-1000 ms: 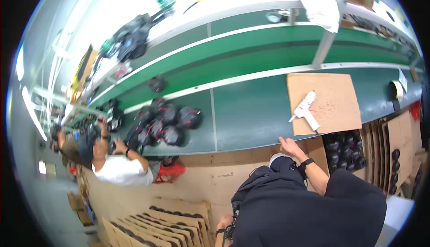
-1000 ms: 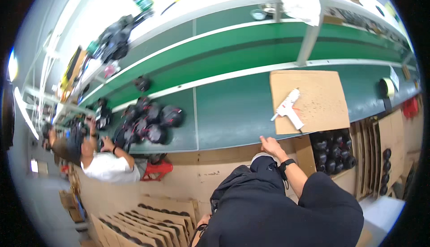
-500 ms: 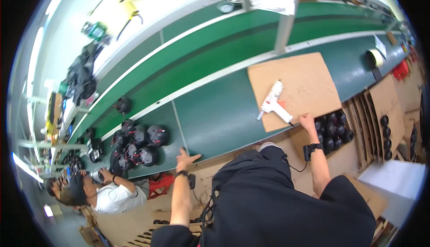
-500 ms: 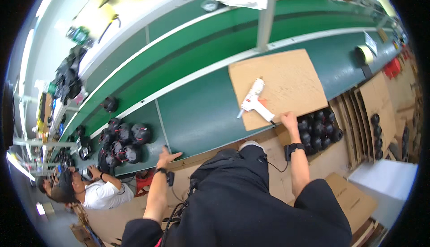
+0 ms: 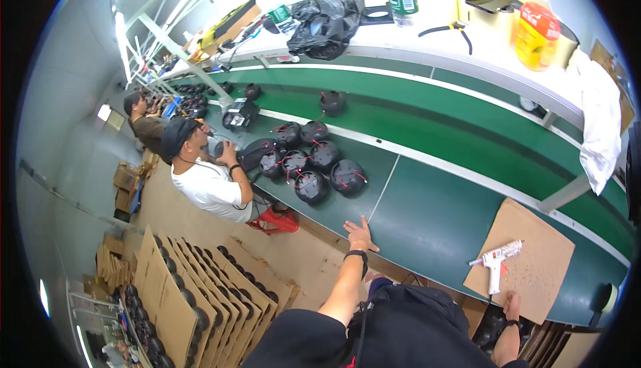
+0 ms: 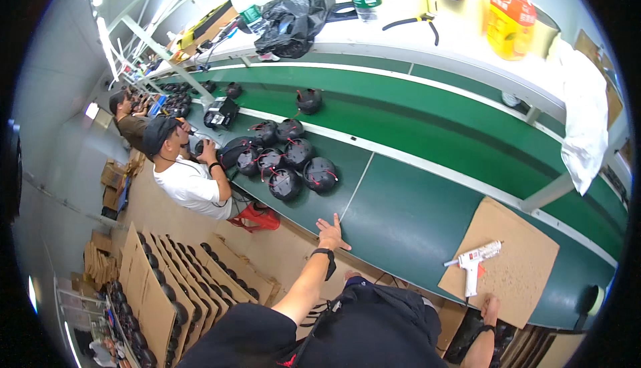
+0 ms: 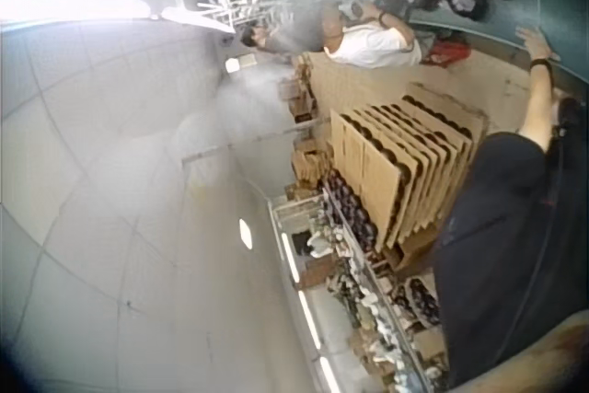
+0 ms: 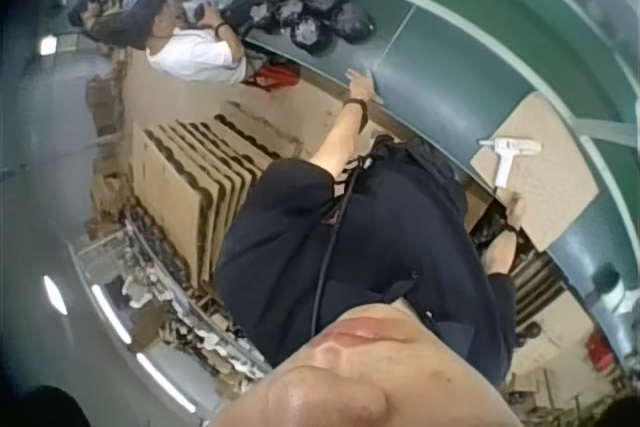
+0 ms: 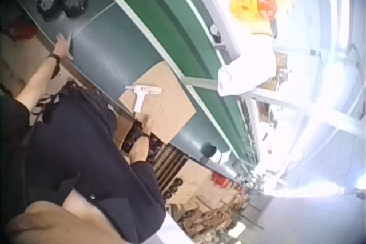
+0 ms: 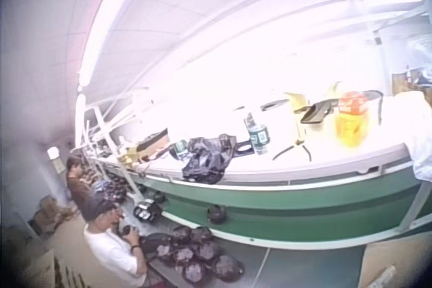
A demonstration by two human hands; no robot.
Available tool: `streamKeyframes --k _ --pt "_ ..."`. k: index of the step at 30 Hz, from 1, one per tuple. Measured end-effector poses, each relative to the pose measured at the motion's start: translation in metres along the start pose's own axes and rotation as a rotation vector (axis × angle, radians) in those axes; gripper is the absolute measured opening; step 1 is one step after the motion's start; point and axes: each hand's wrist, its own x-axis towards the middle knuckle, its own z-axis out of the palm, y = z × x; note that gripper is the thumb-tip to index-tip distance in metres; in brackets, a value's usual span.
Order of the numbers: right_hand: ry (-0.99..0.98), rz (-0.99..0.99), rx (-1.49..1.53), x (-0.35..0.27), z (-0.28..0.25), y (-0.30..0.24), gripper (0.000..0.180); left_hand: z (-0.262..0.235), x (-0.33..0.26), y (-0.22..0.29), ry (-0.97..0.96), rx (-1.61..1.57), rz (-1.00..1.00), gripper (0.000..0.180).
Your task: Assembling plastic components using a hot glue gun at a manufacturing workbench.
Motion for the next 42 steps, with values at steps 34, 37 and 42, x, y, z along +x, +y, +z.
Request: streamKeyframes --k 34,37,42 --pt "0.026 0.173 0.058 -0.007 0.009 -0.028 0.022 0.001 0.000 0.004 0.037 -0.122 -0.037 0.152" --pt "0.043 0.200 0.052 -0.009 0.009 -0.032 0.021 -0.005 -0.001 0.009 0.050 -0.094 -0.042 0.149" --pt "0.044 0.187 0.059 -0.007 0.008 -0.030 0.021 -0.002 0.000 0.008 0.042 -0.092 -0.046 0.150"
